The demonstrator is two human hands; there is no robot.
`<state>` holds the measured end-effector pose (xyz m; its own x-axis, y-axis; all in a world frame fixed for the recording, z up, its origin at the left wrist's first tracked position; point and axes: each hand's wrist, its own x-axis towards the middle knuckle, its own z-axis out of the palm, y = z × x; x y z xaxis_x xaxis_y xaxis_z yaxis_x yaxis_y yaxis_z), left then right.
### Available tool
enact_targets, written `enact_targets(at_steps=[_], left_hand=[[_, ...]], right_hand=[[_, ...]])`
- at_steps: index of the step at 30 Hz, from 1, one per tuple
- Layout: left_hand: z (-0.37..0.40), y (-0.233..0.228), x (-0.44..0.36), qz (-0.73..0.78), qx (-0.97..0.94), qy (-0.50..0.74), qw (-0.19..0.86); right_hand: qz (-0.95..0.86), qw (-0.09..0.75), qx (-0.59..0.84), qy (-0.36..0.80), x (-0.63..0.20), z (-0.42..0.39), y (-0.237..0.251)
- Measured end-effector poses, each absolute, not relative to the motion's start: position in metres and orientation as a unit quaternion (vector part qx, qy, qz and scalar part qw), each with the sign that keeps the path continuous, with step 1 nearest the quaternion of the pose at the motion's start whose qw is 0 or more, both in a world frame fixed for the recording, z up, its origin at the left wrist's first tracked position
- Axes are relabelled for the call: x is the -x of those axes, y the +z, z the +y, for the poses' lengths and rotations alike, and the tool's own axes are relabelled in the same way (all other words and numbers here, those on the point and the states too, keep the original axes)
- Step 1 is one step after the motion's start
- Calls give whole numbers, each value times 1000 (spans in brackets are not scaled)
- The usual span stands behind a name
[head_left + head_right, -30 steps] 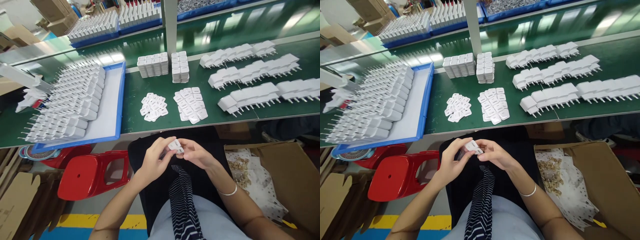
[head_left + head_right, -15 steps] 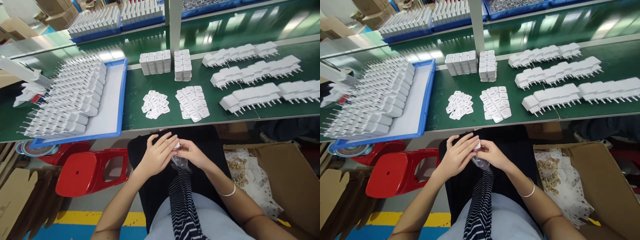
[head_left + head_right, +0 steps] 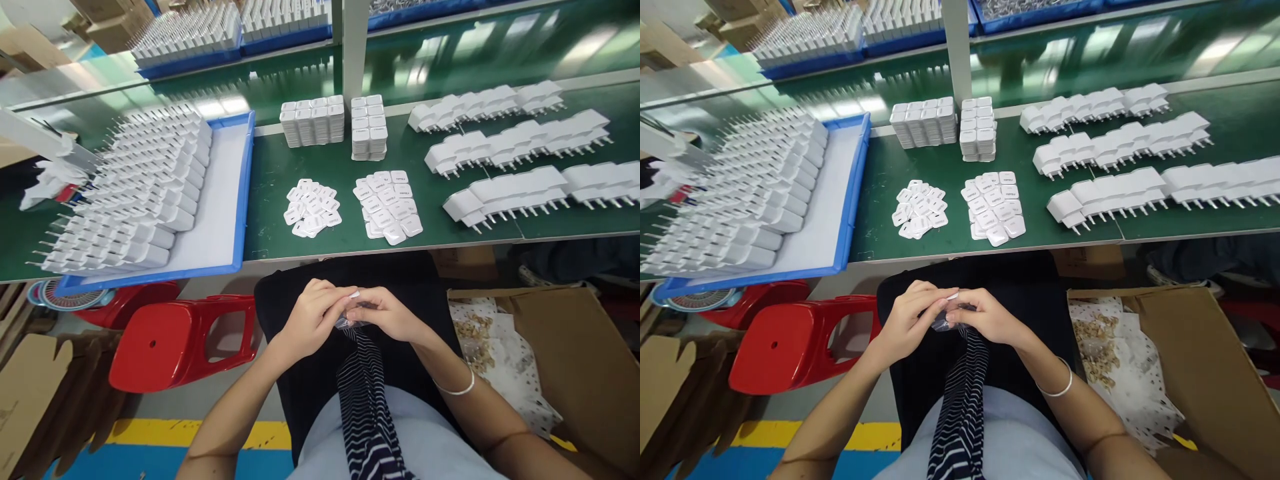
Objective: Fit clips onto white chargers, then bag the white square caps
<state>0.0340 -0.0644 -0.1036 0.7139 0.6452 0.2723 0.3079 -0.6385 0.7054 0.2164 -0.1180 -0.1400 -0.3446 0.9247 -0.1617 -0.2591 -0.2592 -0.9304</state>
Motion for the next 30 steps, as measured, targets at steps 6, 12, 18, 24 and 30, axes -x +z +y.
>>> enact_targets(at_steps=[6,12,18,24,30], left_hand=[[-59,-97,-36,241,-929,270,76],[-49,-79,-36,183,-952,232,82],[-44,-75,-37,219,-893,267,287],[-15,-67,-17,362,-817,392,217],[49,-78,-36,362,-874,316,-73]], right_hand=[[-386,426,372,728,-220,-118,-131],[-405,426,344,733,-227,-120,-131],[-486,376,348,708,-243,-116,-125],[-509,299,449,670,-308,-135,-150],[-300,230,897,231,-398,-196,-239]])
